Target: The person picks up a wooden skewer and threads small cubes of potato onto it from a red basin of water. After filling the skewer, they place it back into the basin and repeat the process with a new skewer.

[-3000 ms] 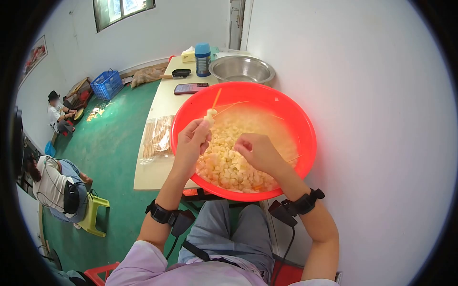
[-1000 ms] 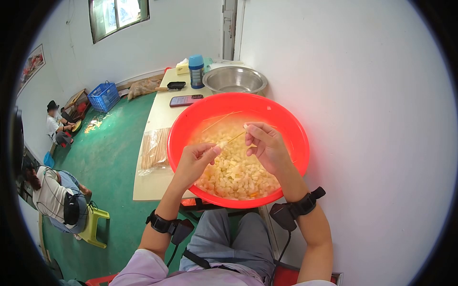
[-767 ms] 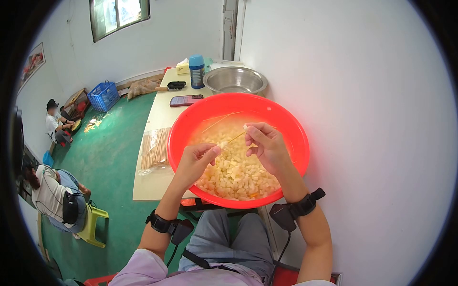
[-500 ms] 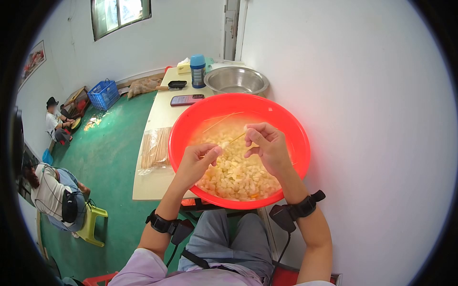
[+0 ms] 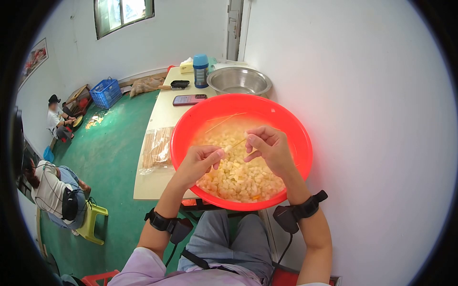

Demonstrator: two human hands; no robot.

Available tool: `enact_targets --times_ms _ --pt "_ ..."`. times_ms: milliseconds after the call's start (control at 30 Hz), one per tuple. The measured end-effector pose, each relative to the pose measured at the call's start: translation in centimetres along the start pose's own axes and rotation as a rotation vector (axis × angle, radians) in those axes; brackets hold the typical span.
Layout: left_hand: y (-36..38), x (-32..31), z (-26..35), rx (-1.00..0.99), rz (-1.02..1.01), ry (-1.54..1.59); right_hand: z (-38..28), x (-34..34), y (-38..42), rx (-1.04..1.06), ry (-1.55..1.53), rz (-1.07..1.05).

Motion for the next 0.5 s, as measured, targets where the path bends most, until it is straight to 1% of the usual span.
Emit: enact_targets --times_ms 67,167,267,367,467,500 --pt "0.1 0.0 0.4 -0.016 0.029 -0.029 0.1 0.0 0.0 -0.014 -0.017 0.012" --pt "0.1 0.3 0.2 -0.092 0.097 -0.162 0.8 0.3 0.0 -0.086 -0.051 0.061" --pt "0.7 0.8 1.0 -0.223 0.281 -0.42 1.3 0.5 0.1 -0.159 -0.119 0.078" --pt "0.0 0.5 -0.2 -0.154 0.142 -0.164 0.6 -0.6 0.2 -0.057 0.018 0.034" --pt "-0.1 -0.6 -0.1 0.067 -0.07 0.096 0.6 -2.6 0.3 -0.056 0.055 -0.101" --pt "0.0 -0.7 -0.1 0.073 -0.063 0.082 0.7 -2.5 0.3 -0.064 0.064 -0.103"
Point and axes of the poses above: each hand's wrist, its own y-axis away from the middle knuckle, its own x-axis out of the back of the hand, z = x × y, the point moved 7 cm from there along -y, towards the middle knuckle, and after that the axes turned 6 degrees about -z, right-handed, at the moved point
